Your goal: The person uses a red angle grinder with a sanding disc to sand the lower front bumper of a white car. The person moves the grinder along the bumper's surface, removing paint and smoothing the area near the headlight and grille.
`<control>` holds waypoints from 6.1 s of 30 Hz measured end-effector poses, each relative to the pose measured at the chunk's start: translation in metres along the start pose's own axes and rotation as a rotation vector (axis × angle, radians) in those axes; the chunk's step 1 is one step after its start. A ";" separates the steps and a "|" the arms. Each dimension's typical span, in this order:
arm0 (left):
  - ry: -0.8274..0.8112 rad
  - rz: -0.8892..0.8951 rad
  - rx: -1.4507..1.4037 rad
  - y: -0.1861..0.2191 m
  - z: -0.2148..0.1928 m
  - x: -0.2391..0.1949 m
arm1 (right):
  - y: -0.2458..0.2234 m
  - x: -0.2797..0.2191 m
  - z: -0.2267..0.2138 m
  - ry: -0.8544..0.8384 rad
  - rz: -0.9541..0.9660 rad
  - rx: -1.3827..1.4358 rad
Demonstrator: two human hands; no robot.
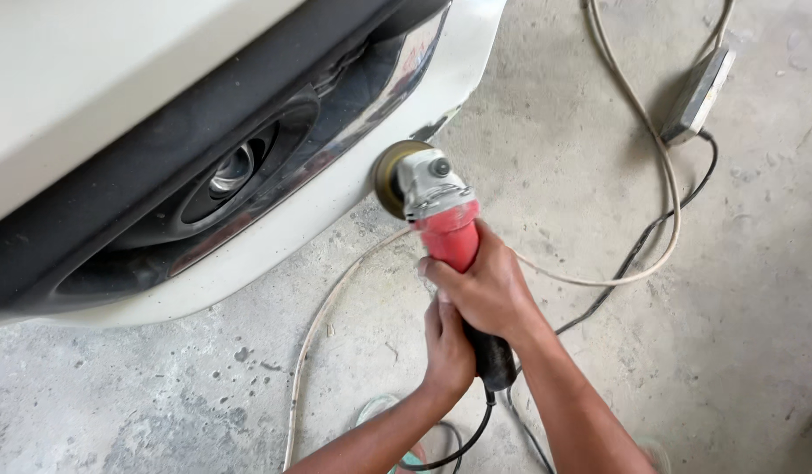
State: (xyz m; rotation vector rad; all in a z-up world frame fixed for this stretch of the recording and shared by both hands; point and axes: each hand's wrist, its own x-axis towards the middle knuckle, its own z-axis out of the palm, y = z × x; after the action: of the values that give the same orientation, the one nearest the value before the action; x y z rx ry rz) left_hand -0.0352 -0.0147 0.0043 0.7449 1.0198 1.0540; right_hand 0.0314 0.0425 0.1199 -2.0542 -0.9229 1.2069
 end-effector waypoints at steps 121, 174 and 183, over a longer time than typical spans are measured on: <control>-0.241 -0.052 1.173 0.050 -0.005 0.075 | 0.105 0.108 0.057 0.177 -0.015 1.055; 0.033 -0.312 1.937 0.083 0.018 0.074 | 0.093 0.100 0.098 -0.279 0.278 1.934; 0.075 -0.321 1.954 0.071 0.034 0.083 | 0.102 0.120 0.102 -0.317 0.246 1.958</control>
State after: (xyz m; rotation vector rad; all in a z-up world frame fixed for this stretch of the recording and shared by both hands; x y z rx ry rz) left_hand -0.0158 0.0863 0.0537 1.9169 2.0211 -0.5726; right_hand 0.0102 0.0904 -0.0604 -0.3417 0.5055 1.4762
